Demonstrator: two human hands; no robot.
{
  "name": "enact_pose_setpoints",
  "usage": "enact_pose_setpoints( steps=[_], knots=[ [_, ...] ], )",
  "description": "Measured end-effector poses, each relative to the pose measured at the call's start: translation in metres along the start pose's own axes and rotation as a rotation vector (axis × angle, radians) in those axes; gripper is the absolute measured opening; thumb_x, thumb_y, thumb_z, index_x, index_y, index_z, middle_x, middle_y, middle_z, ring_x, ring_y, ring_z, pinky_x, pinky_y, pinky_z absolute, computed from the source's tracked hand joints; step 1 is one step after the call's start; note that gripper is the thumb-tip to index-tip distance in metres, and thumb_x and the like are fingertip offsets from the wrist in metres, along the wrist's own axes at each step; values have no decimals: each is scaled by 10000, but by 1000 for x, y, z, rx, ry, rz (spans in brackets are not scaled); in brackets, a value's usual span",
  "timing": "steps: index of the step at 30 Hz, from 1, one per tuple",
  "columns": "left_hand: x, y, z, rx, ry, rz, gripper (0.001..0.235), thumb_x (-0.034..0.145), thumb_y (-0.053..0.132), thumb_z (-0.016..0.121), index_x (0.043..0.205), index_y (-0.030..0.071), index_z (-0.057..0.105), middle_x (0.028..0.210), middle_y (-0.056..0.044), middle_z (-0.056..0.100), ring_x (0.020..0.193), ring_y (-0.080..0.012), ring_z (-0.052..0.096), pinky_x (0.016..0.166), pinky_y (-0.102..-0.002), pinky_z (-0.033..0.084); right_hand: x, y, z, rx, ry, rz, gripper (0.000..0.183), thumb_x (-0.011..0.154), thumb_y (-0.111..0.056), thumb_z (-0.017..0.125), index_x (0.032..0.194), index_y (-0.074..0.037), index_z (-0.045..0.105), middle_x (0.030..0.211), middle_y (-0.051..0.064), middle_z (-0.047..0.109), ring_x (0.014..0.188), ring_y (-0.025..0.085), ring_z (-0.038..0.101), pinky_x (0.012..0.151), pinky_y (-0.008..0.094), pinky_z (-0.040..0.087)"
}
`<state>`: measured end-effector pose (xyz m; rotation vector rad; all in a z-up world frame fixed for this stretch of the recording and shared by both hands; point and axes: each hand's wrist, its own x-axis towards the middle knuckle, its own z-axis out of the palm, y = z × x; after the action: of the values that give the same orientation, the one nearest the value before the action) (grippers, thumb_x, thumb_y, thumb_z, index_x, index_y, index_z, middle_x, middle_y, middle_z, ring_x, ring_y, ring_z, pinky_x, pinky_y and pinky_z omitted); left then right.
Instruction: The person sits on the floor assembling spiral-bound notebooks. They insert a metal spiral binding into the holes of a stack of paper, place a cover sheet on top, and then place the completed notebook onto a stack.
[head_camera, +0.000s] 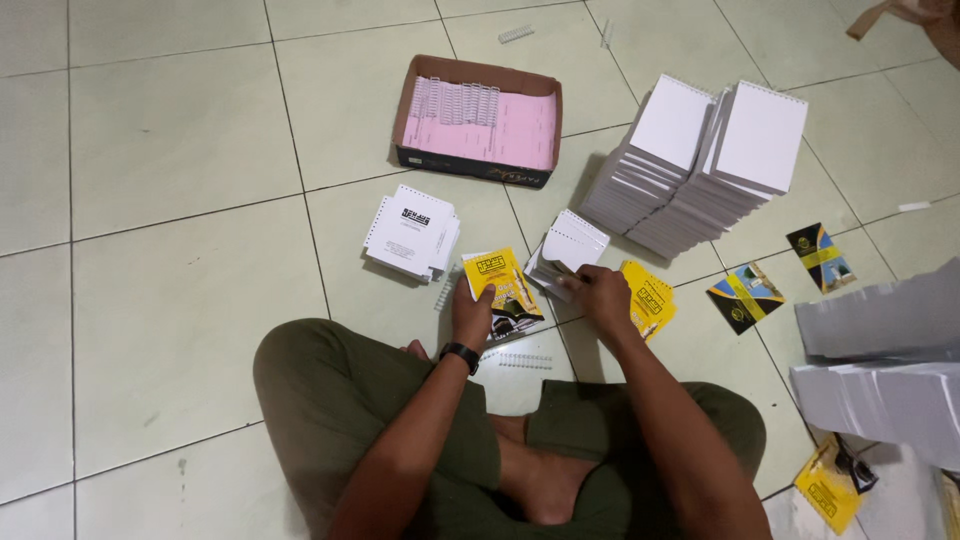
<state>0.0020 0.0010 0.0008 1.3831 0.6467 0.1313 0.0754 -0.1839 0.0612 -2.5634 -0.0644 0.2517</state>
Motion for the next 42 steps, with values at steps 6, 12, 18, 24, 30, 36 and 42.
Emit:
enact_pose_setpoints(
  steps=[6, 12, 18, 24, 30, 36, 42],
  knots=[
    [-7, 9, -2, -47, 20, 9, 247, 990, 154, 644, 1199, 39, 582, 1104, -181, 665, 1117, -318, 644, 985, -457, 470, 19, 33, 5, 186, -79, 19, 369, 1005, -446, 660, 1054, -111, 807, 947, 221, 763, 1027, 474, 703, 907, 549, 536],
    [-7, 11, -4, -49, 34, 22, 300, 979, 156, 647, 1213, -2, 548, 1126, -204, 628, 1180, -365, 616, 1029, -501, 434, 24, 30, 14, 161, 142, 34, 150, 943, -177, 719, 1028, -57, 749, 965, 209, 743, 994, 430, 707, 905, 528, 541],
    [-3, 7, -6, -21, 51, 36, 218, 982, 134, 646, 1145, 9, 574, 1084, -208, 646, 1127, -341, 629, 987, -464, 453, 22, 18, 28, 51, -23, -27, 335, 846, -218, 825, 1125, -56, 738, 1066, 197, 746, 1106, 435, 687, 939, 552, 523],
    [6, -4, -4, -45, 16, 30, 234, 983, 158, 646, 1153, 12, 579, 1102, -202, 646, 1137, -327, 615, 982, -460, 457, 34, 35, 30, 374, 63, 146, 421, 973, -356, 723, 1276, -63, 709, 1118, 251, 728, 1101, 418, 689, 919, 501, 524],
    [2, 0, 0, -108, -31, -29, 267, 996, 173, 652, 1196, 4, 599, 1140, -203, 653, 1165, -351, 621, 993, -473, 457, 5, 15, 18, 308, 399, -524, 375, 962, 118, 514, 1273, -29, 664, 1225, 222, 714, 1056, 447, 674, 907, 564, 537],
    [-12, 27, -5, -311, -85, -143, 717, 1046, 499, 543, 1508, -32, 409, 1585, -234, 373, 1515, -397, 280, 1223, -555, 228, -44, 0, 79, -389, 161, -929, 514, 960, -261, 632, 1465, -204, 558, 1445, 79, 603, 1360, 284, 524, 1133, 570, 339],
    [18, -10, -9, -168, -235, 226, 590, 1022, 165, 637, 1527, -31, 405, 1502, -230, 490, 1455, -314, 387, 1218, -515, 279, -53, -43, 39, 417, 14, -229, 937, 879, -129, 770, 1605, 41, 203, 1594, 366, 259, 1466, 557, 306, 1188, 660, 321]
  ],
)
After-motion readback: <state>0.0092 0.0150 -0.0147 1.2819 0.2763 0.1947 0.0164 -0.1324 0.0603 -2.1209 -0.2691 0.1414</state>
